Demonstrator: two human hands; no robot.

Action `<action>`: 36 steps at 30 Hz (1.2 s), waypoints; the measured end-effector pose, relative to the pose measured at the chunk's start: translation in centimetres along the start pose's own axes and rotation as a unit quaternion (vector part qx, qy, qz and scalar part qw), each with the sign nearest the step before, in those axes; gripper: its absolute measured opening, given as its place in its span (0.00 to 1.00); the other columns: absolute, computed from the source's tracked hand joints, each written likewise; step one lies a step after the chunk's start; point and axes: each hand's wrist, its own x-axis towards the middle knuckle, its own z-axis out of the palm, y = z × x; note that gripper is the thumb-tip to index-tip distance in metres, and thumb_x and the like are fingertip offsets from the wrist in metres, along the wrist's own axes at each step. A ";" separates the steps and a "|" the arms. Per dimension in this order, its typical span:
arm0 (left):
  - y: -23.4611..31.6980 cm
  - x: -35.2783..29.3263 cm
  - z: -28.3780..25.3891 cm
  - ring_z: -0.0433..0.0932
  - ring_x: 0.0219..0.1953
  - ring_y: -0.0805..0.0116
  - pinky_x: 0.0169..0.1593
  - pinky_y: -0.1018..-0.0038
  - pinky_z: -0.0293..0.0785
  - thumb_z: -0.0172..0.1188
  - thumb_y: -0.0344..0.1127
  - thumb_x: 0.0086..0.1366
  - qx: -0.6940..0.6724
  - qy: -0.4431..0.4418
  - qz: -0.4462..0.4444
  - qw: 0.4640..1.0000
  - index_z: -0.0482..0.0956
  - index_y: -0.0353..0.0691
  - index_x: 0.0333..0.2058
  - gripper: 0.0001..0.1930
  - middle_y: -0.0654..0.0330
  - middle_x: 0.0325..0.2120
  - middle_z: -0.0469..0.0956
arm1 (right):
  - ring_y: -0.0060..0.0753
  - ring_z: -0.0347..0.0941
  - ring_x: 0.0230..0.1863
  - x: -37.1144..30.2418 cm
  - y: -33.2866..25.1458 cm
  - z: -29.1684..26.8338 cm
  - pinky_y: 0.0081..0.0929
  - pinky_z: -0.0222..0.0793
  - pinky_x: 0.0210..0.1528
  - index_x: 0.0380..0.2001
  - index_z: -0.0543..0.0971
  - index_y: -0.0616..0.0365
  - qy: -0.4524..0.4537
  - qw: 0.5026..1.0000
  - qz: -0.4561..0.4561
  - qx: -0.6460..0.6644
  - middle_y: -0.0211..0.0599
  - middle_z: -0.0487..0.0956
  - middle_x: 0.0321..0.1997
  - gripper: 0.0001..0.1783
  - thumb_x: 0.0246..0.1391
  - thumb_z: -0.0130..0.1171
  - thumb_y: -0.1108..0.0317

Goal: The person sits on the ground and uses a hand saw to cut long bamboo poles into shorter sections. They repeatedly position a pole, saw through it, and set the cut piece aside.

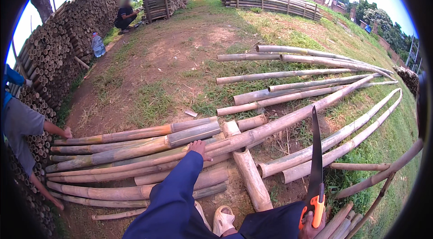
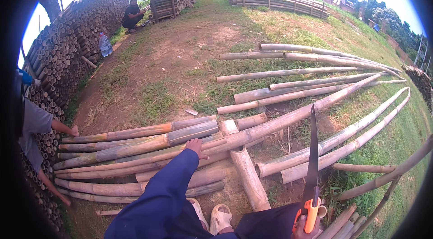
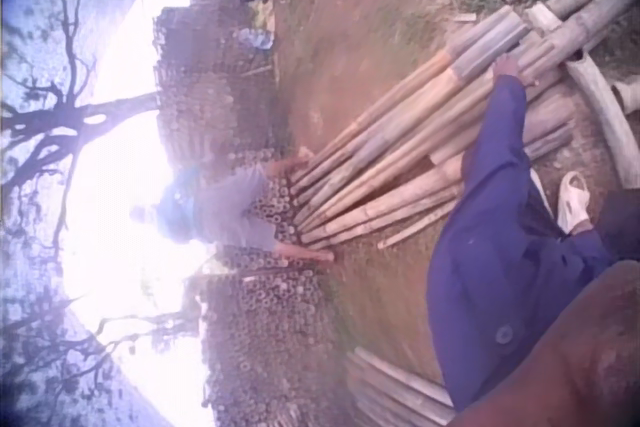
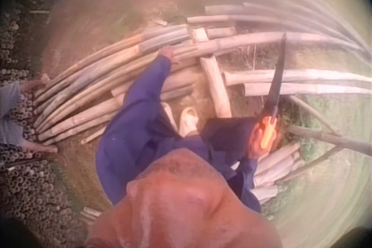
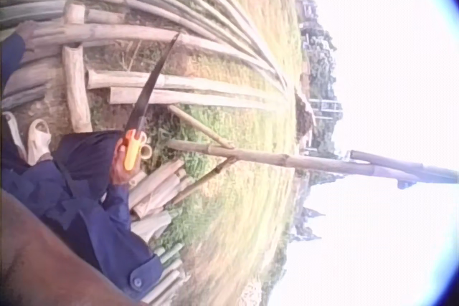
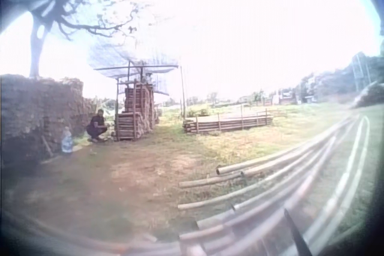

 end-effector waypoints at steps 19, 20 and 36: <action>-1.0 0.6 1.5 0.70 0.65 0.50 0.69 0.55 0.62 0.80 0.62 0.44 0.023 0.016 -0.005 1.000 0.75 0.39 0.56 0.46 0.50 0.57 0.76 | 0.38 0.77 0.58 -2.0 -2.0 1.6 0.34 0.81 0.57 0.66 0.69 0.72 0.040 0.999 0.016 0.003 0.50 0.76 0.65 0.29 0.63 0.63 0.80; -1.3 0.5 1.5 0.70 0.65 0.50 0.69 0.55 0.63 0.80 0.62 0.44 0.023 0.017 -0.005 1.000 0.75 0.39 0.56 0.46 0.50 0.57 0.76 | 0.38 0.77 0.59 -2.1 -2.1 1.8 0.34 0.82 0.57 0.67 0.68 0.71 0.046 0.998 0.028 0.016 0.50 0.75 0.66 0.30 0.63 0.62 0.80; -1.5 0.9 2.0 0.71 0.64 0.50 0.68 0.53 0.63 0.79 0.66 0.43 0.030 0.017 0.001 0.999 0.74 0.41 0.58 0.49 0.50 0.56 0.77 | 0.40 0.79 0.54 -1.9 -1.5 0.4 0.35 0.83 0.53 0.64 0.70 0.68 0.057 0.996 0.064 0.033 0.51 0.79 0.59 0.28 0.62 0.64 0.80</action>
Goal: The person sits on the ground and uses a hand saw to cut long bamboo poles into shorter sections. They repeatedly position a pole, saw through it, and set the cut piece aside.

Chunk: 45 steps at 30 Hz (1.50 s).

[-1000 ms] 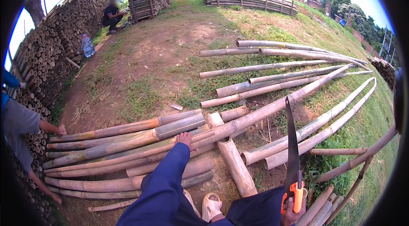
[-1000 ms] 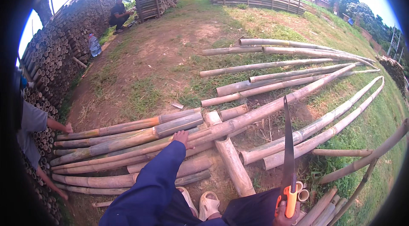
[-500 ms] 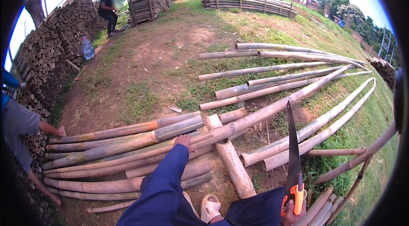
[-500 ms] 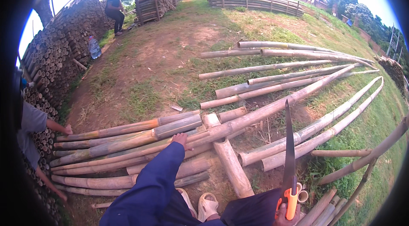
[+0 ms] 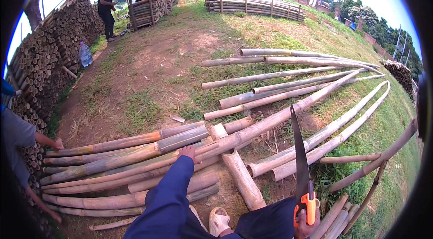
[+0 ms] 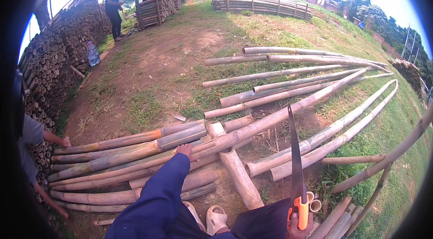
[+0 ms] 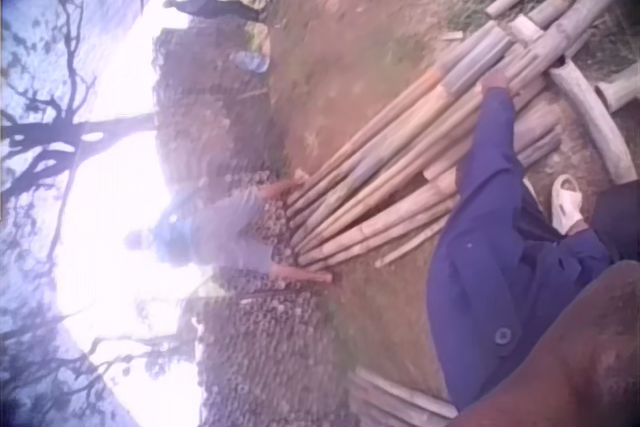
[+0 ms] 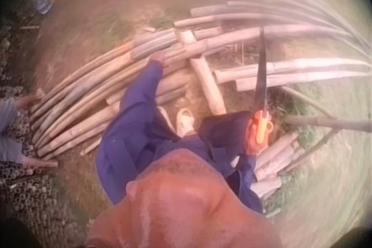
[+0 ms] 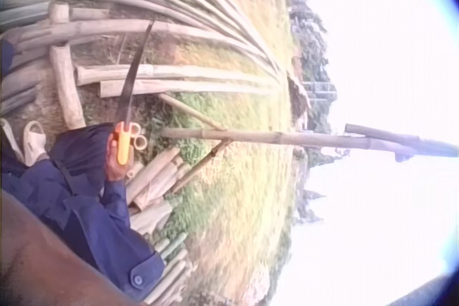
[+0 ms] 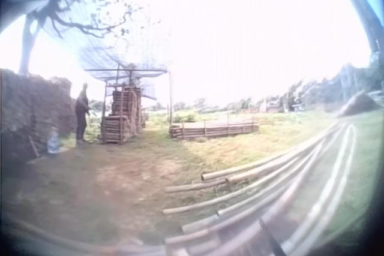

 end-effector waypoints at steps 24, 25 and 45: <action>0.4 -0.1 -0.2 0.71 0.65 0.50 0.69 0.53 0.63 0.80 0.66 0.43 -0.003 -0.004 -0.010 1.000 0.74 0.39 0.56 0.48 0.50 0.57 0.76 | 0.16 0.69 0.18 0.7 0.6 -2.6 0.15 0.70 0.23 0.41 0.71 0.62 -0.087 0.930 -0.234 -0.270 0.28 0.73 0.23 0.08 0.64 0.61 0.75; 0.9 -0.3 -0.5 0.71 0.65 0.51 0.69 0.54 0.62 0.80 0.63 0.44 -0.007 -0.003 -0.013 1.000 0.75 0.40 0.55 0.46 0.51 0.58 0.77 | 0.16 0.70 0.18 0.7 0.5 -2.7 0.15 0.70 0.23 0.41 0.71 0.61 -0.090 0.931 -0.230 -0.270 0.28 0.73 0.23 0.08 0.64 0.61 0.74; 0.8 -0.3 -0.5 0.73 0.62 0.49 0.66 0.55 0.66 0.81 0.62 0.42 -0.012 -0.008 -0.008 1.000 0.74 0.39 0.55 0.47 0.49 0.54 0.78 | 0.23 0.73 0.31 -1.5 0.2 3.7 0.22 0.74 0.33 0.49 0.73 0.64 -0.119 0.962 -0.121 -0.214 0.35 0.78 0.36 0.14 0.63 0.63 0.75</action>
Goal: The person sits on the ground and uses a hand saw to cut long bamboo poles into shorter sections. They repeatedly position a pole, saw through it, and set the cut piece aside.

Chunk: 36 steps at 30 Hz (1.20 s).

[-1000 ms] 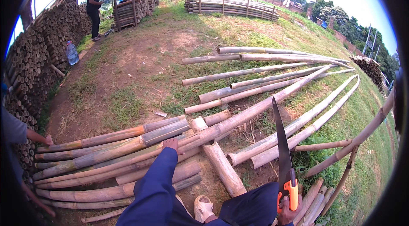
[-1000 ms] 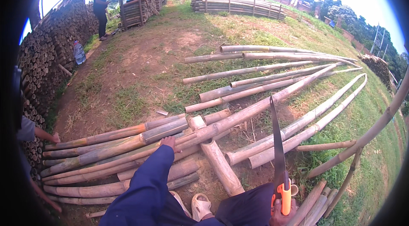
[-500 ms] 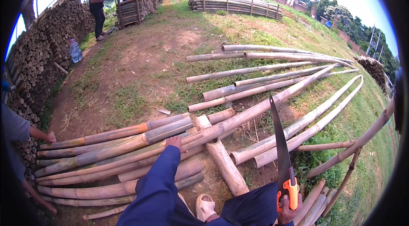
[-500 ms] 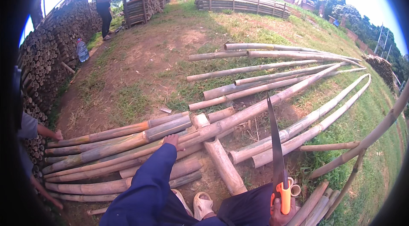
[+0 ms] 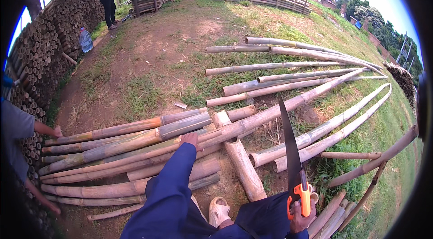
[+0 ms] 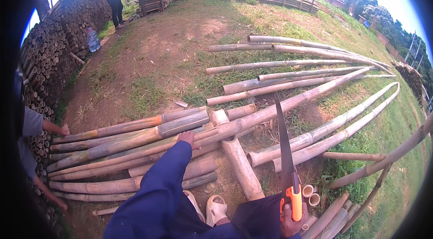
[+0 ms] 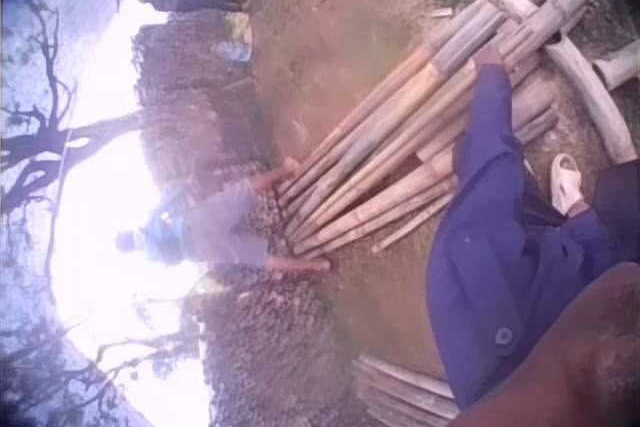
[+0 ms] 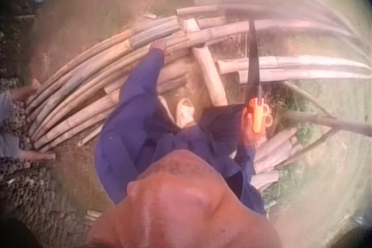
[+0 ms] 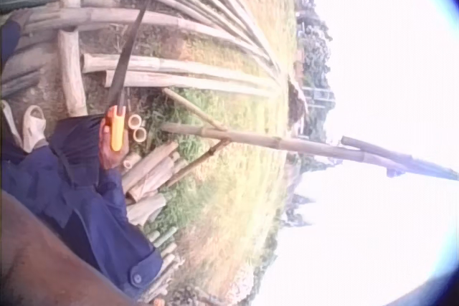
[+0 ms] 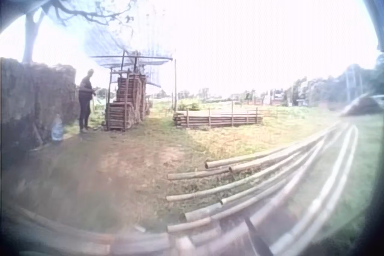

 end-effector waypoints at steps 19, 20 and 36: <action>0.3 -0.8 -1.3 0.71 0.64 0.49 0.68 0.57 0.65 0.80 0.59 0.47 -0.021 0.003 -0.006 1.000 0.73 0.39 0.57 0.44 0.50 0.57 0.75 | 0.22 0.80 0.35 3.7 12.2 12.9 0.23 0.75 0.40 0.43 0.81 0.64 -0.241 0.958 -0.019 -0.157 0.35 0.84 0.35 0.10 0.60 0.67 0.74; 0.3 -1.0 -1.4 0.71 0.64 0.49 0.69 0.57 0.65 0.80 0.59 0.47 -0.021 0.003 -0.006 1.000 0.73 0.39 0.58 0.45 0.50 0.57 0.75 | 0.23 0.80 0.34 3.9 12.4 12.8 0.23 0.75 0.39 0.43 0.81 0.64 -0.250 0.954 -0.032 -0.161 0.35 0.84 0.34 0.10 0.59 0.68 0.74; -0.3 -1.0 -1.3 0.74 0.61 0.50 0.66 0.57 0.69 0.79 0.58 0.48 -0.025 0.010 0.008 1.000 0.74 0.39 0.54 0.41 0.50 0.53 0.76 | 0.23 0.78 0.31 5.7 14.0 14.5 0.27 0.73 0.36 0.44 0.80 0.65 -0.341 0.930 -0.025 -0.135 0.37 0.81 0.29 0.12 0.61 0.69 0.70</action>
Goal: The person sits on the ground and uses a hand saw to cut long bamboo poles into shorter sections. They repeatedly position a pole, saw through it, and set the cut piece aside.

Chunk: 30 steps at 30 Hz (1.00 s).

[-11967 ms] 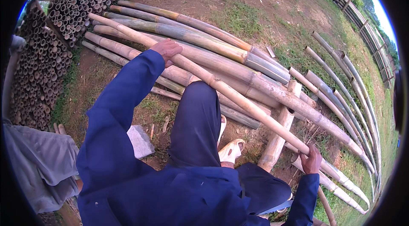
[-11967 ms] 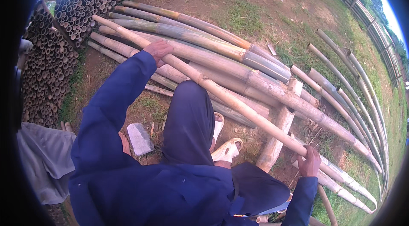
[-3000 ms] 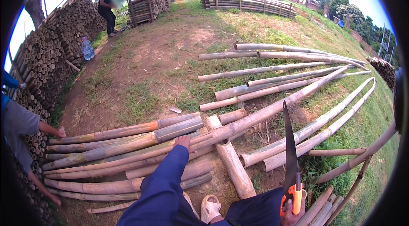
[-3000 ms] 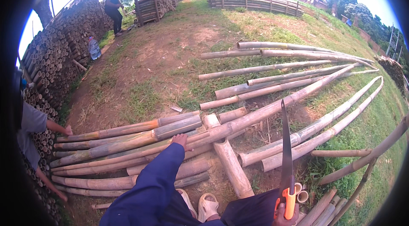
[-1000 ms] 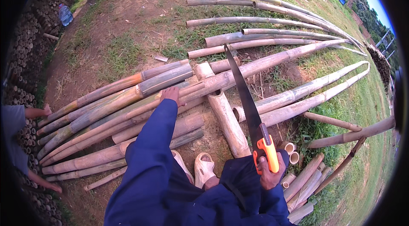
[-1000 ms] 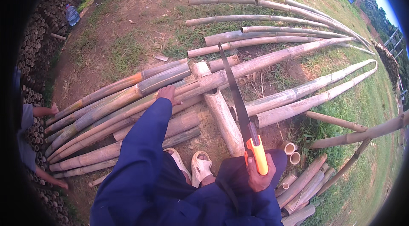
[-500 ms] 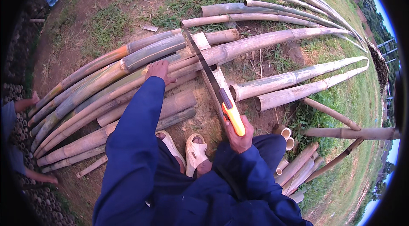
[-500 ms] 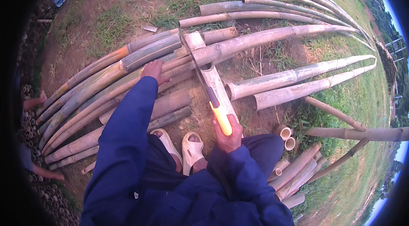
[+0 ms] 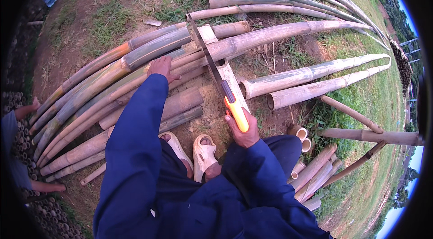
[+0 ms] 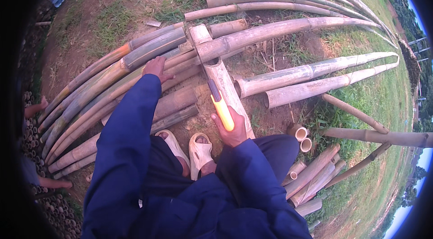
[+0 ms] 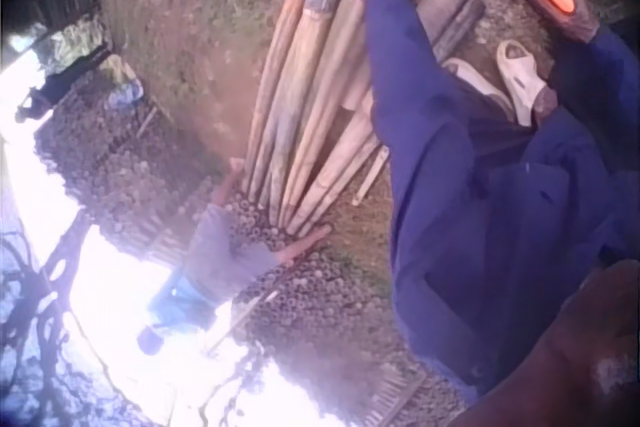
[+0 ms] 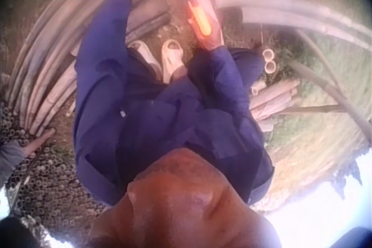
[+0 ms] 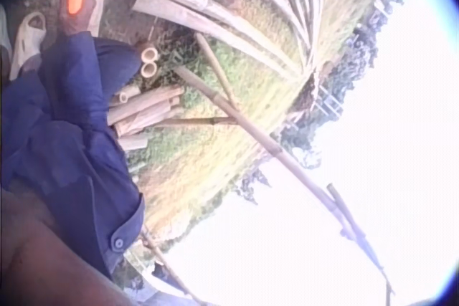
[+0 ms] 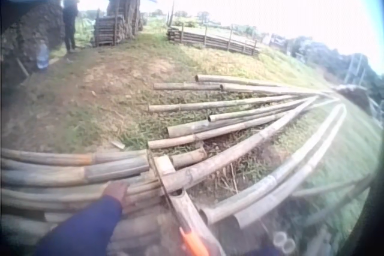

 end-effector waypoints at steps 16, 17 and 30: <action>-0.3 0.4 -0.4 0.73 0.60 0.47 0.66 0.57 0.69 0.79 0.57 0.49 -0.006 -0.008 -0.001 1.000 0.73 0.39 0.59 0.44 0.50 0.54 0.75 | 0.22 0.76 0.36 2.7 0.8 -0.7 0.26 0.73 0.41 0.44 0.81 0.65 -0.021 0.998 0.020 0.055 0.33 0.82 0.34 0.10 0.62 0.67 0.72; -0.2 0.2 -0.4 0.72 0.60 0.47 0.66 0.57 0.68 0.79 0.57 0.49 -0.009 -0.012 -0.005 1.000 0.72 0.39 0.59 0.44 0.50 0.54 0.75 | 0.22 0.77 0.38 0.0 0.5 -1.7 0.25 0.73 0.43 0.46 0.81 0.65 -0.019 0.998 0.031 0.057 0.33 0.82 0.36 0.10 0.62 0.66 0.74; 0.2 0.1 -0.4 0.73 0.59 0.52 0.64 0.58 0.69 0.79 0.57 0.49 -0.003 0.006 0.022 1.000 0.74 0.41 0.57 0.42 0.54 0.53 0.75 | 0.19 0.73 0.33 6.2 0.9 0.7 0.24 0.72 0.39 0.43 0.82 0.65 -0.040 0.999 0.017 -0.013 0.31 0.82 0.33 0.08 0.62 0.66 0.73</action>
